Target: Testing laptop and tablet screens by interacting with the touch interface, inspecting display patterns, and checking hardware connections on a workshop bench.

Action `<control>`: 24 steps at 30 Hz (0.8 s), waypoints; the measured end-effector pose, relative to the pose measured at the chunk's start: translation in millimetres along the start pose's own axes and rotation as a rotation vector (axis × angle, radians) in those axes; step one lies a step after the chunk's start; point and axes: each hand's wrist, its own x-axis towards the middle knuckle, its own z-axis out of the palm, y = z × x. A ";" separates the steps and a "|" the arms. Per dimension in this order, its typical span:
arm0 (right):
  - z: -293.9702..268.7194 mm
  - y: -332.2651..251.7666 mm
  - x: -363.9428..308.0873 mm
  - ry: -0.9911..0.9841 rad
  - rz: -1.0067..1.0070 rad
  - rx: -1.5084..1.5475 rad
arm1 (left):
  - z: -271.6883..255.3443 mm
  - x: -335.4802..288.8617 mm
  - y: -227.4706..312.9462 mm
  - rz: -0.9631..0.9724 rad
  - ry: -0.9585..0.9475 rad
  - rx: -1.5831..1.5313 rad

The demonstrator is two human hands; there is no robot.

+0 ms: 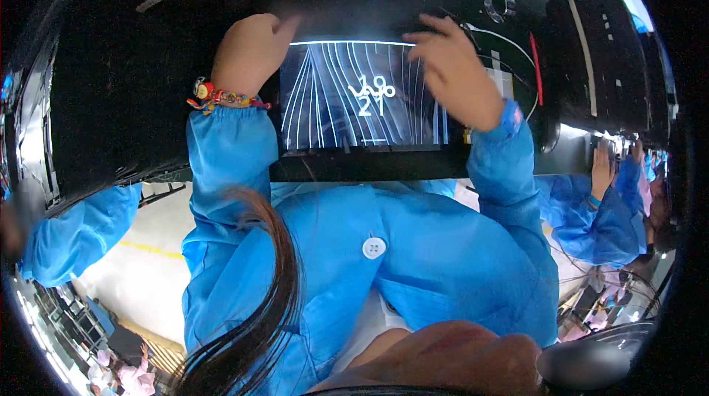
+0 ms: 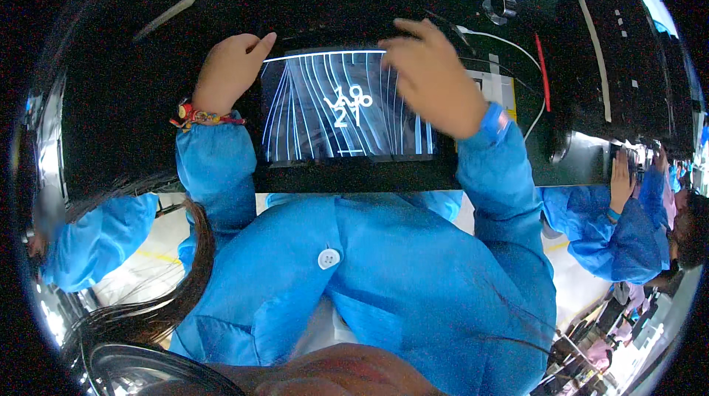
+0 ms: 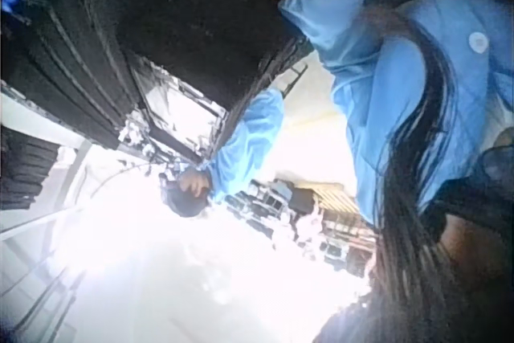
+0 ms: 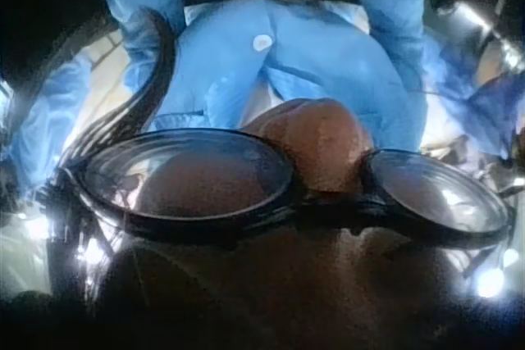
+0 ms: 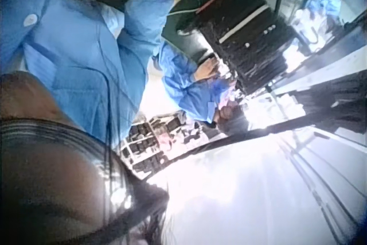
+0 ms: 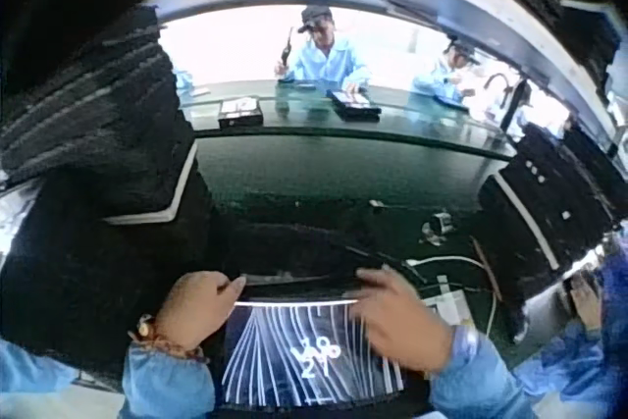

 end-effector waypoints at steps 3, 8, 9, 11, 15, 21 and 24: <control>-9.8 29.4 -5.4 0.055 0.141 0.142 | 1.4 0.3 -1.4 -0.039 -0.020 -0.026; -8.3 58.1 -27.6 -0.059 0.458 0.384 | -1.9 -5.9 5.9 -0.008 0.060 -0.069; -8.5 57.9 -30.5 -0.058 0.465 0.385 | -2.7 -5.9 7.9 -0.020 0.072 -0.100; -9.8 52.6 -34.3 -0.122 0.439 0.368 | -3.6 -6.3 8.9 -0.015 0.062 -0.120; -18.1 44.0 -39.4 -0.128 0.181 0.300 | 4.5 -7.0 -0.1 0.043 0.115 -0.440; -12.4 27.4 -44.5 -0.142 0.108 0.224 | 36.1 -14.8 -9.9 -0.109 0.168 -1.036; -12.2 20.8 -45.8 -0.149 0.083 0.124 | 30.4 -21.3 -3.7 -0.153 0.137 -1.142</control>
